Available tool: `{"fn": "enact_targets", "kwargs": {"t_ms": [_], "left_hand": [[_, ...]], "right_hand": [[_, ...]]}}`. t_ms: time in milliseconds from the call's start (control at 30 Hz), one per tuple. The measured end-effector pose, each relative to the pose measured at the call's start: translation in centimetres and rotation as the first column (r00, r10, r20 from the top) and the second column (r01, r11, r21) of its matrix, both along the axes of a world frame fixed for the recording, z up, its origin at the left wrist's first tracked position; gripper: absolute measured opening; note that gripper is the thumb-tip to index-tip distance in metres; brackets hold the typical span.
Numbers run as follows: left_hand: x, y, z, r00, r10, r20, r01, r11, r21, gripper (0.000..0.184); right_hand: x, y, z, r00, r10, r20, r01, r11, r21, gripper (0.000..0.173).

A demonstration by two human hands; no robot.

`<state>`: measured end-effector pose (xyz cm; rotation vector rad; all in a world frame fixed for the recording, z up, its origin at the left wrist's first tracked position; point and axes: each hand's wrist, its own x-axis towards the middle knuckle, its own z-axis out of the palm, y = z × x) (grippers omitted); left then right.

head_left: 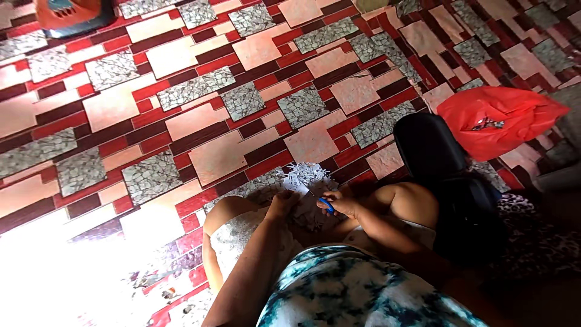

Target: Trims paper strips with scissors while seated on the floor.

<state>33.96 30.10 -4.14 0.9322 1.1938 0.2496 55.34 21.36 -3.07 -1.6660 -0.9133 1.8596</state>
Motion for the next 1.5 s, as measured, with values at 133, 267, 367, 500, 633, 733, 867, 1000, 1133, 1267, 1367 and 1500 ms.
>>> {"fn": "enact_targets", "kwargs": {"t_ms": [133,267,367,500,633,733,867,1000,1133,1267,1367,1500], "left_hand": [[0.0,0.1,-0.2,1.000,0.004,-0.005,-0.004,1.000,0.000,0.016],[0.1,-0.1,-0.3,0.999,0.028,-0.023,-0.027,1.000,0.008,0.016],[0.1,-0.2,-0.2,1.000,0.027,-0.007,-0.027,1.000,0.014,0.016],[0.1,-0.2,-0.3,1.000,-0.008,-0.030,0.008,1.000,0.011,0.016],[0.2,-0.1,-0.3,0.998,-0.031,-0.051,0.033,0.999,0.028,0.017],[0.2,0.0,-0.3,0.996,-0.027,-0.082,0.031,0.998,0.047,0.019],[0.4,-0.1,-0.2,0.996,0.000,-0.090,0.004,0.999,0.042,0.021],[0.5,-0.1,-0.2,0.997,0.009,-0.081,-0.007,1.000,0.021,0.020],[0.5,-0.1,0.1,0.997,-0.006,-0.076,0.007,1.000,0.011,0.019],[0.5,-0.1,0.2,0.997,-0.018,-0.072,0.020,1.000,0.020,0.019],[0.6,0.0,0.1,0.998,-0.032,-0.063,0.034,0.999,0.023,0.019],[0.5,0.1,-0.1,0.997,-0.061,-0.050,0.063,0.998,0.031,0.018]], "right_hand": [[0.0,-0.1,-0.2,1.000,-0.005,-0.009,0.005,1.000,0.012,0.030],[0.0,-0.3,-0.5,0.999,-0.007,-0.034,0.008,1.000,0.024,0.026],[0.0,-0.3,-0.8,1.000,-0.015,-0.022,0.016,0.999,0.033,0.026],[0.0,-0.1,-1.1,0.999,-0.045,-0.026,0.046,0.998,0.040,0.028],[0.0,-0.2,-0.8,0.998,-0.050,-0.022,0.051,0.998,0.046,0.028],[0.0,-0.2,-0.2,1.000,-0.031,0.004,0.031,0.999,0.037,0.030],[0.1,-0.2,-0.3,0.998,0.011,0.066,-0.011,1.000,0.000,0.034],[0.0,-0.2,-0.4,0.999,0.021,0.049,-0.022,1.000,0.010,0.032],[-0.2,-0.1,-0.7,0.999,0.021,0.039,-0.022,0.999,0.028,0.032],[-0.2,0.0,-0.8,0.999,0.026,0.048,-0.027,0.999,0.022,0.035],[-0.1,-0.1,-0.8,0.998,0.028,0.056,-0.030,0.999,0.025,0.033],[-0.2,-0.5,-0.3,0.998,0.031,0.060,-0.032,0.999,0.028,0.032]]}}
